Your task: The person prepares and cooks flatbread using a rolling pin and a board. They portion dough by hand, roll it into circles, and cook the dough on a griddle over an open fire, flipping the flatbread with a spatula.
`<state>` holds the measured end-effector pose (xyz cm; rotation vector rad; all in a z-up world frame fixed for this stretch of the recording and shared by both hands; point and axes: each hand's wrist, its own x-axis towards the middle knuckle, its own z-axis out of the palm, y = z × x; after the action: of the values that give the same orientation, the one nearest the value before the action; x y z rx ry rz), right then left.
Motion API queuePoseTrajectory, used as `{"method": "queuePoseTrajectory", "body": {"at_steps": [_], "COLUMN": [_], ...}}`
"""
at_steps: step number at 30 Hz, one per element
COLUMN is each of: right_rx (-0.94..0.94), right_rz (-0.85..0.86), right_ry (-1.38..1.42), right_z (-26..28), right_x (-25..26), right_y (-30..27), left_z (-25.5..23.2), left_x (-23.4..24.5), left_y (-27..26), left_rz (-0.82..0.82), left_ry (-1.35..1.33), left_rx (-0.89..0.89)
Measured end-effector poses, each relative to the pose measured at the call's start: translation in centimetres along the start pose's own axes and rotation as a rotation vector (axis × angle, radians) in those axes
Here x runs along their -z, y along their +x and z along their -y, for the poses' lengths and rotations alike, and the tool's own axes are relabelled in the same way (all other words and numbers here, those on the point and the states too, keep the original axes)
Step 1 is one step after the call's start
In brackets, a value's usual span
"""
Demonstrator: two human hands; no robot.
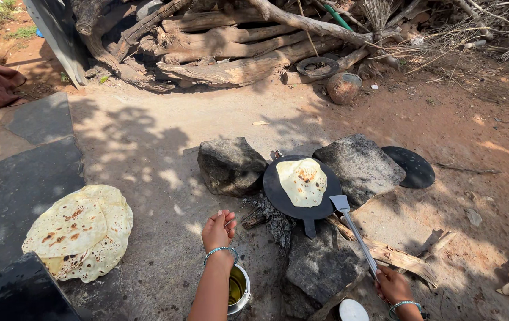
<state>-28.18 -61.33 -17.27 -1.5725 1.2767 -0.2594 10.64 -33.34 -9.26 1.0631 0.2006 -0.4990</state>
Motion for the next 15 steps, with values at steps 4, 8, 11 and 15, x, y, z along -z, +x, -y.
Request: {"method": "queuePoseTrajectory", "body": {"at_steps": [4,8,11,15], "right_rx": [0.006,-0.004,-0.051,0.007], "right_rz": [0.095,0.145,0.157,0.222], "right_ry": [0.067,0.281,0.501,0.722], "right_z": [0.1,3.6,7.5,9.3], "right_x": [-2.6,-8.4,-11.7,-12.8], "right_y": [0.0,2.4,5.5,7.6], "left_z": [0.0,0.5,0.0,-2.2], "left_x": [-0.6,-1.8,-2.8,-3.9], "left_y": [-0.3,-0.8,-2.1,-4.4], "left_rz": [0.010,0.113,0.145,0.102], "left_ry": [0.043,0.023,0.045,0.125], "left_rx": [0.035,0.041,0.067,0.100]}}
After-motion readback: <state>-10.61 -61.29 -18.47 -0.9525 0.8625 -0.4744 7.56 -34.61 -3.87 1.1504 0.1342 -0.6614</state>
